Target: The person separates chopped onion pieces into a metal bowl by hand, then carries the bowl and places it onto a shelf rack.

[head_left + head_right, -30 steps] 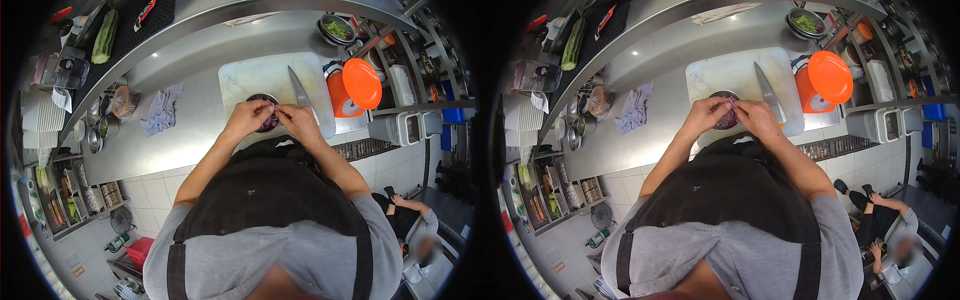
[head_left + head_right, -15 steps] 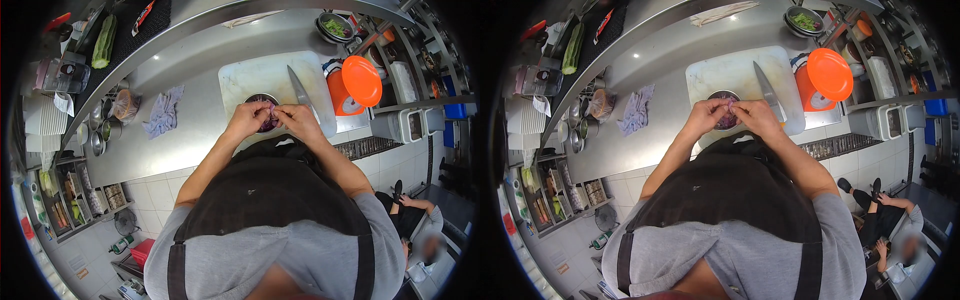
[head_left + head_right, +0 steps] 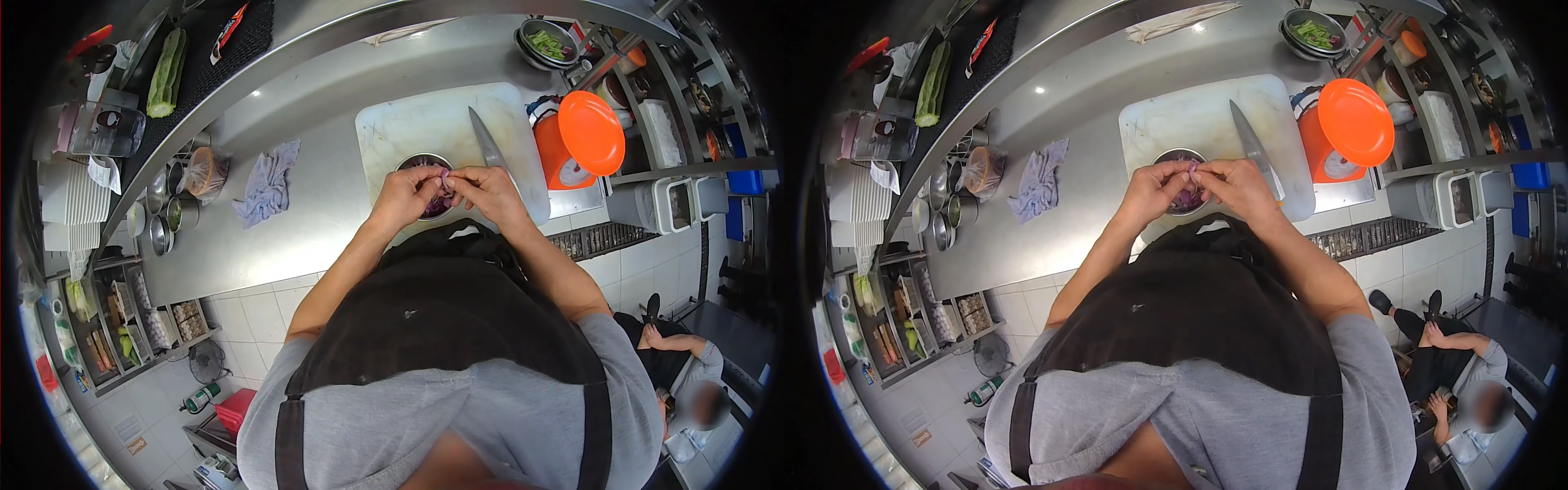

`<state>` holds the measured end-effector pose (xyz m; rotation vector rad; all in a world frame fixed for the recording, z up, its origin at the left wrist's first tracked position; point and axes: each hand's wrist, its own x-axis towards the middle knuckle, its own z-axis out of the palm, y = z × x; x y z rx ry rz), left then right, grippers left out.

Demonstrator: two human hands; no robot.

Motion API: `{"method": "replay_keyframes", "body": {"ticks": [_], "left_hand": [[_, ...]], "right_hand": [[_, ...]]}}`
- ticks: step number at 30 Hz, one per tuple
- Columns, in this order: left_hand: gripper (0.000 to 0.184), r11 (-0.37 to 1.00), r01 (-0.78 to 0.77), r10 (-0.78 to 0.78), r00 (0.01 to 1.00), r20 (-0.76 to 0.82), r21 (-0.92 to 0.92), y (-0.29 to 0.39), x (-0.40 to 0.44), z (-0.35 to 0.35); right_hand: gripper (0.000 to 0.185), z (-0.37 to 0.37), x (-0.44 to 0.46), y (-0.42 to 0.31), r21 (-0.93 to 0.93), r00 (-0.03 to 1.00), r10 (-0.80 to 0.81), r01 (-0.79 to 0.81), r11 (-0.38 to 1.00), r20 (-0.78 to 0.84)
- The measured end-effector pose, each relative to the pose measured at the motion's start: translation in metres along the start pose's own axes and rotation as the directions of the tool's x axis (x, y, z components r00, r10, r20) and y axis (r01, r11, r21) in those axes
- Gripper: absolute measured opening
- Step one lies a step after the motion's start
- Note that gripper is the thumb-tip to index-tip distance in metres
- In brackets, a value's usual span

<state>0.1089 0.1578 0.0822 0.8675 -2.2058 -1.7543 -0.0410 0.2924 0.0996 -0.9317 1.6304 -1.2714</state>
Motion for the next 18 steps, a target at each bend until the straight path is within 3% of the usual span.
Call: {"method": "replay_keyframes", "body": {"ticks": [3, 9, 14, 18], "left_hand": [[0.025, 1.0, 0.0, 0.0, 1.0, -0.002, -0.018, -0.001, 0.001, 0.001], [0.024, 1.0, -0.027, 0.027, 1.0, -0.004, 0.008, 0.01, -0.002, 0.0], [0.024, 0.995, -0.001, -0.005, 0.998, 0.057, 0.102, 0.015, -0.003, -0.002], [0.025, 0.999, 0.003, -0.006, 0.997, 0.074, 0.051, 0.005, -0.002, 0.0]], "right_hand": [[0.029, 0.0, 0.001, 0.001, 0.049, 1.0, -0.007, 0.007, 0.999, -0.004], [0.026, 0.004, 0.0, -0.011, -0.038, 0.999, 0.017, -0.018, 0.999, -0.029], [0.024, 0.005, -0.001, -0.011, -0.237, 0.993, -0.106, 0.09, 0.967, -0.058], [0.023, 0.006, -0.002, -0.006, -0.301, 0.977, -0.201, 0.173, 0.938, -0.064]]}}
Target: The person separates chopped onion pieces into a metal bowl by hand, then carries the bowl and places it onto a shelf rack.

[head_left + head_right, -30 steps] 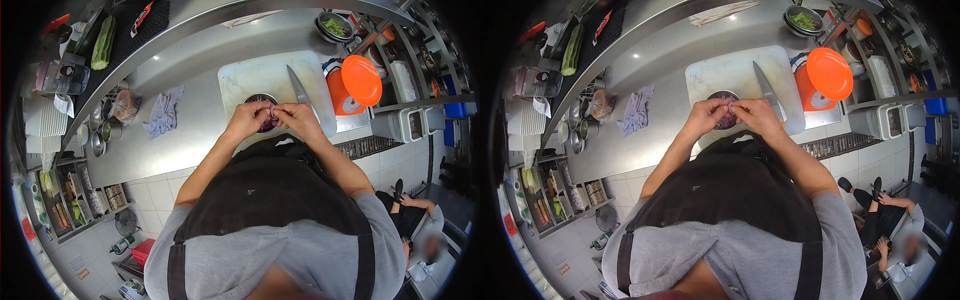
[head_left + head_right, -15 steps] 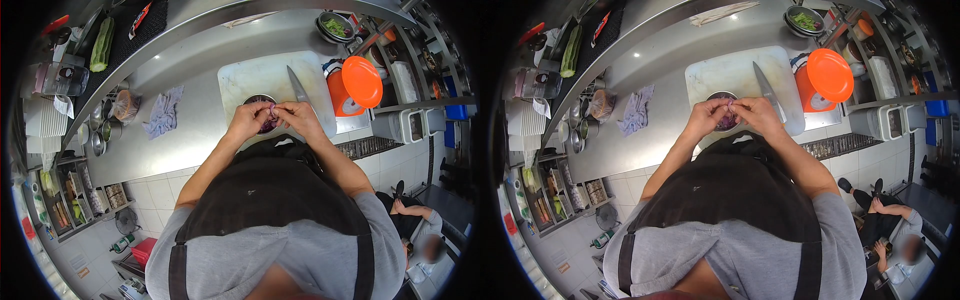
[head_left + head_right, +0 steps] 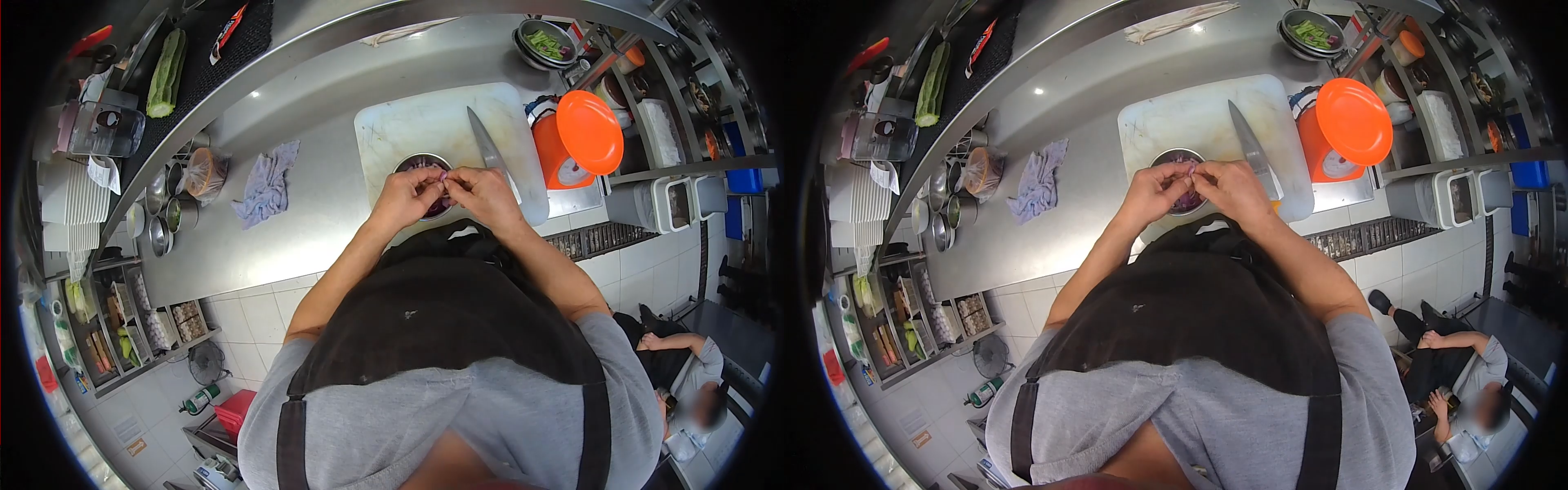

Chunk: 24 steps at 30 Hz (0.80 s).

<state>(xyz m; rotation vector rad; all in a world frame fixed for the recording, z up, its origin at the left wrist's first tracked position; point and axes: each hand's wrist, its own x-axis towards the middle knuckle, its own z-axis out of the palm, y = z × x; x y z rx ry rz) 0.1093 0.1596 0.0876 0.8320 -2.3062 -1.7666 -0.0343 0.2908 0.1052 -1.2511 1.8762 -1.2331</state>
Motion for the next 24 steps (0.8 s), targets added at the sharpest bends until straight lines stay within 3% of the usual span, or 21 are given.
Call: {"method": "replay_keyframes", "body": {"ticks": [2, 11, 15, 20, 24], "left_hand": [[0.027, 0.999, -0.045, 0.043, 0.997, -0.064, -0.025, -0.007, 0.002, 0.002], [0.027, 0.994, 0.018, -0.015, 1.0, -0.022, 0.112, 0.01, 0.0, -0.001], [0.022, 0.993, -0.027, 0.028, 1.0, -0.013, 0.116, 0.01, 0.001, -0.001], [0.015, 0.991, 0.053, -0.052, 0.999, 0.009, -0.121, -0.012, 0.006, 0.001], [0.014, 0.992, 0.07, -0.066, 0.997, 0.04, -0.107, -0.002, 0.004, -0.011]], "right_hand": [[0.022, -0.002, -0.001, -0.003, 0.028, 0.998, 0.039, -0.04, 0.999, 0.041], [0.023, -0.002, -0.003, -0.003, -0.044, 0.998, 0.062, -0.06, 0.997, 0.032], [0.023, 0.0, -0.004, 0.0, 0.023, 0.996, 0.071, -0.072, 0.997, 0.046], [0.025, 0.001, -0.005, 0.0, 0.078, 0.999, 0.003, -0.007, 0.997, 0.051], [0.023, -0.003, -0.002, -0.005, 0.143, 0.989, 0.104, -0.118, 0.983, 0.105]]}}
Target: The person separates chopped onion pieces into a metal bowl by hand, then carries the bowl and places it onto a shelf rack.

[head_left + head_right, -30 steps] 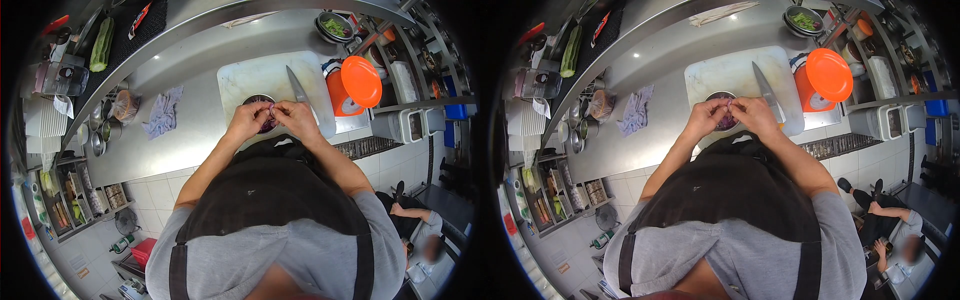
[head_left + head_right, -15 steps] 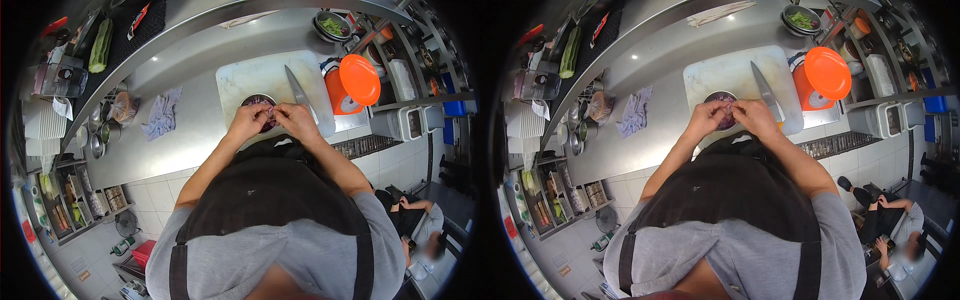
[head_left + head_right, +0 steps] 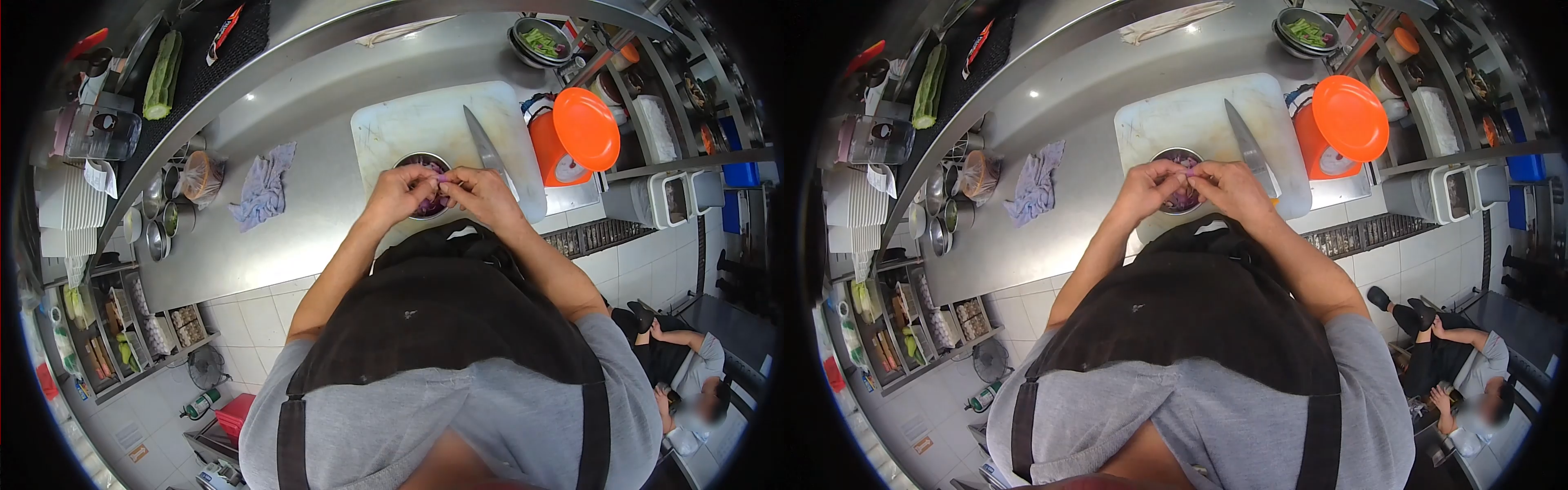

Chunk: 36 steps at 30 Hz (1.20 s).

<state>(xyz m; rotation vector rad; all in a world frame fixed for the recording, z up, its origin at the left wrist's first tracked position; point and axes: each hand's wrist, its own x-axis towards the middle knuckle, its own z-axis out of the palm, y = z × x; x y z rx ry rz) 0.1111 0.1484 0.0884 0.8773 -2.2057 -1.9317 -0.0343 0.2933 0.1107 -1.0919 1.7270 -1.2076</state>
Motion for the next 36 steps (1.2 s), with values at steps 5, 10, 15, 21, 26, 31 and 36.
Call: {"method": "replay_keyframes", "body": {"ticks": [5, 10, 15, 21, 26, 31, 36], "left_hand": [[0.021, 0.979, -0.115, 0.141, 0.978, -0.151, 0.17, 0.016, 0.0, -0.032], [0.026, 0.883, -0.119, 0.164, 0.984, -0.062, 0.454, 0.025, -0.003, -0.041], [0.023, 0.892, -0.097, 0.17, 0.977, -0.128, 0.442, 0.035, -0.003, -0.036], [0.025, 0.78, -0.198, 0.233, 0.972, 0.017, 0.593, 0.017, 0.01, -0.017], [0.036, 0.407, -0.362, 0.245, 0.928, 0.281, 0.839, -0.051, 0.034, 0.025], [0.032, 0.355, -0.219, -0.131, 0.951, 0.281, 0.909, -0.012, 0.047, 0.033], [0.022, 0.358, -0.328, -0.022, 0.933, 0.359, 0.874, -0.013, 0.043, 0.023]], "right_hand": [[0.023, -0.001, 0.001, 0.002, -0.128, 0.994, -0.078, 0.067, 0.989, -0.082], [0.021, 0.001, 0.006, -0.001, -0.313, 0.937, -0.342, 0.305, 0.899, -0.071], [0.02, -0.005, -0.005, 0.001, -0.22, 0.968, -0.217, 0.185, 0.958, -0.126], [0.028, -0.003, -0.019, 0.032, -0.433, 0.975, -0.172, 0.217, 0.875, 0.141], [0.029, 0.002, -0.015, 0.05, -0.438, 0.964, -0.229, 0.266, 0.858, 0.137], [0.028, 0.001, -0.013, 0.056, -0.489, 0.968, -0.213, 0.251, 0.836, 0.132], [0.025, 0.0, -0.015, 0.051, -0.48, 0.977, -0.191, 0.212, 0.851, 0.093]]}}
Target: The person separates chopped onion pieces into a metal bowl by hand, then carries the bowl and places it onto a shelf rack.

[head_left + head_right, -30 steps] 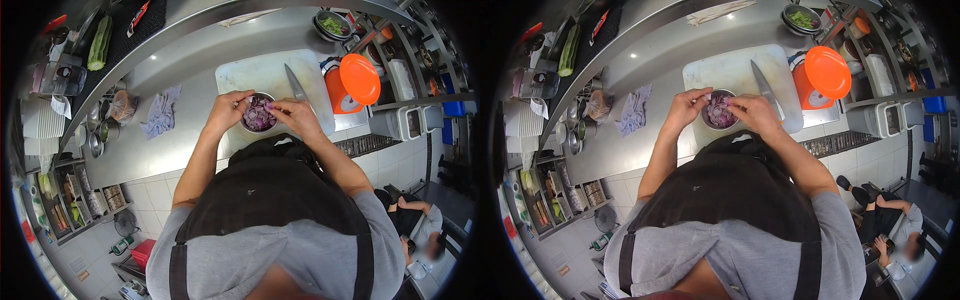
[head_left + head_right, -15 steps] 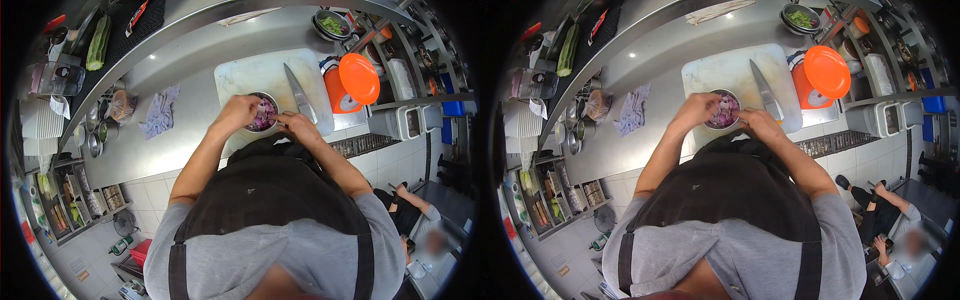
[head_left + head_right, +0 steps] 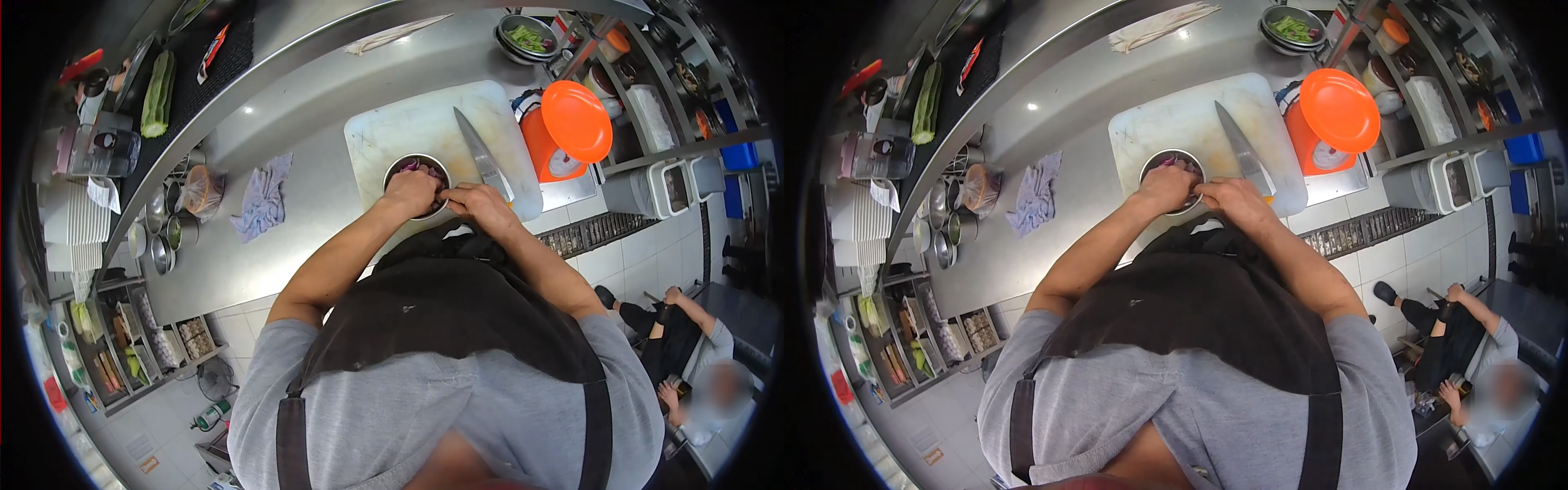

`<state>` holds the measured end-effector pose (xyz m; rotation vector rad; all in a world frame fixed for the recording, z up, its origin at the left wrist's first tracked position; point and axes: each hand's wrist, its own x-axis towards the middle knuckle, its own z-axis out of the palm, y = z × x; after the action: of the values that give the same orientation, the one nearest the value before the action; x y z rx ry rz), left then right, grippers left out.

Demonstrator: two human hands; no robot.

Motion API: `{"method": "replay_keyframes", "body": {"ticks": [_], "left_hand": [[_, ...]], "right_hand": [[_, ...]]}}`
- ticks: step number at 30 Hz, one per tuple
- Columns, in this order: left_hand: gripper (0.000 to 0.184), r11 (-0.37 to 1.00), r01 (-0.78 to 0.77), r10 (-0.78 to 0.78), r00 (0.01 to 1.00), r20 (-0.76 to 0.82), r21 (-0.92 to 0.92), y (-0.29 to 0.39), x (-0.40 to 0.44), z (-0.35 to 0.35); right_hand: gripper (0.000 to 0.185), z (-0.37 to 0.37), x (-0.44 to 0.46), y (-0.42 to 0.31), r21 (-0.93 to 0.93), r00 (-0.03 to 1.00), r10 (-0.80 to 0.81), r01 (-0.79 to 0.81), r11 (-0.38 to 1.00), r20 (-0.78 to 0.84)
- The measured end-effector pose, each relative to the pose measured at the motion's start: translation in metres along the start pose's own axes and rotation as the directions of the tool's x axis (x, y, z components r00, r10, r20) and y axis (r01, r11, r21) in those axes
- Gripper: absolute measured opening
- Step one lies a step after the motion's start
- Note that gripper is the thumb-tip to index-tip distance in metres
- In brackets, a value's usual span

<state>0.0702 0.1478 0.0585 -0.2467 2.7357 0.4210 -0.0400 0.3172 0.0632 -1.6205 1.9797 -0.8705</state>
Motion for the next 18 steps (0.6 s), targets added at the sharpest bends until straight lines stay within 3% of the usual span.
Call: {"method": "replay_keyframes", "body": {"ticks": [2, 5, 6, 8, 10, 13, 18], "left_hand": [[0.023, 0.999, -0.01, 0.011, 1.0, 0.01, -0.031, -0.011, -0.004, -0.006], [0.027, 0.95, -0.104, 0.054, 0.983, -0.173, -0.294, -0.03, -0.011, -0.02], [0.027, 0.951, -0.098, 0.047, 0.983, -0.175, -0.294, -0.031, -0.015, -0.027], [0.027, 0.864, -0.041, -0.014, 0.994, -0.105, -0.502, -0.027, -0.022, -0.047], [0.028, 0.854, 0.006, -0.05, 0.996, -0.07, -0.52, -0.03, -0.021, -0.047], [0.028, 0.862, -0.12, 0.042, 0.985, -0.166, -0.492, -0.034, -0.023, -0.043], [0.023, 0.907, 0.029, -0.043, 0.999, -0.024, -0.419, -0.03, -0.033, -0.059]], "right_hand": [[0.025, 0.001, -0.001, 0.001, 0.008, 1.0, -0.013, 0.013, 1.0, -0.008], [0.025, 0.004, -0.003, 0.002, 0.025, 1.0, 0.019, -0.018, 1.0, -0.023], [0.025, 0.006, -0.001, 0.003, 0.026, 1.0, 0.013, -0.013, 1.0, -0.02], [0.026, 0.008, -0.001, 0.005, 0.04, 0.998, -0.026, 0.028, 0.999, -0.05], [0.027, 0.006, -0.001, 0.004, 0.043, 0.999, -0.022, 0.023, 0.999, -0.031], [0.028, 0.001, -0.002, 0.0, 0.045, 1.0, 0.005, -0.005, 0.999, -0.001], [0.029, -0.002, -0.001, -0.003, 0.053, 1.0, 0.012, -0.013, 0.998, 0.02]]}}
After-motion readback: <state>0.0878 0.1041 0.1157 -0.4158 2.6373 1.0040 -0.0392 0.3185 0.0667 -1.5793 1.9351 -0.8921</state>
